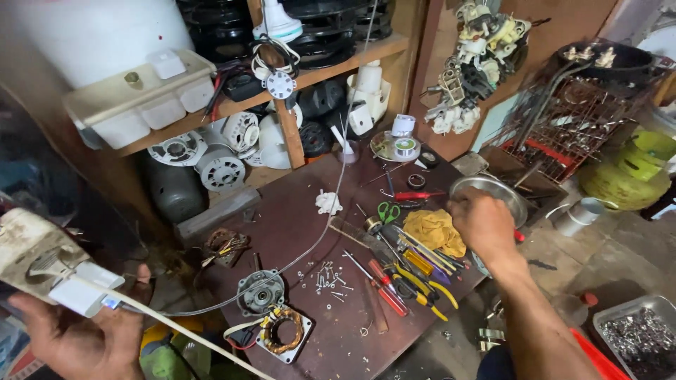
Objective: The person works at a cluttered workbench, twisting and manipulating wires connected to a disassembled motor component. They then pick up a power strip and a red-tipped probe, touching the probe to the motor's copper windings to test the electrical connection.
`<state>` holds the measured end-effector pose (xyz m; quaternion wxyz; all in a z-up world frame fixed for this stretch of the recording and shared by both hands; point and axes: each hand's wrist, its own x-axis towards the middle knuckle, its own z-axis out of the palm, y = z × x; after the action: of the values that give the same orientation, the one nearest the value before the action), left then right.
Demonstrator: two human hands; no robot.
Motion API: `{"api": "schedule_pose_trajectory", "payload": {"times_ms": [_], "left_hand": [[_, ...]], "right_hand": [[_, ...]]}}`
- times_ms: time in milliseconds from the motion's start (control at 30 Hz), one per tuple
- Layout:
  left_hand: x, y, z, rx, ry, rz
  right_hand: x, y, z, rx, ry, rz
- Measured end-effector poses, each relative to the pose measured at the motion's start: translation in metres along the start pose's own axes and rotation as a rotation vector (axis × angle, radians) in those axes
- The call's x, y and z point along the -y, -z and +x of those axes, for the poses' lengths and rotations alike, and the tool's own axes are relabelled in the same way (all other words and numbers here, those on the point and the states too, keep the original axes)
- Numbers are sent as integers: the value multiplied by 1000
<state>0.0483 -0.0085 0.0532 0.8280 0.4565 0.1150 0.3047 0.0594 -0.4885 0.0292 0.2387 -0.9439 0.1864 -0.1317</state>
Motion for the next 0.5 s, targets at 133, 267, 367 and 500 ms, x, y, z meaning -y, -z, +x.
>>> {"api": "schedule_pose_trajectory", "payload": {"times_ms": [133, 267, 367, 500], "left_hand": [[4, 7, 1, 32, -43, 1], [10, 26, 22, 63, 52, -228], [11, 33, 35, 162, 128, -395], [5, 33, 27, 156, 140, -425]], "right_hand": [[21, -23, 34, 166, 225, -174], [9, -79, 92, 371, 283, -372], [-2, -124, 132, 334, 426, -498], [-13, -146, 142, 416, 412, -697]]}}
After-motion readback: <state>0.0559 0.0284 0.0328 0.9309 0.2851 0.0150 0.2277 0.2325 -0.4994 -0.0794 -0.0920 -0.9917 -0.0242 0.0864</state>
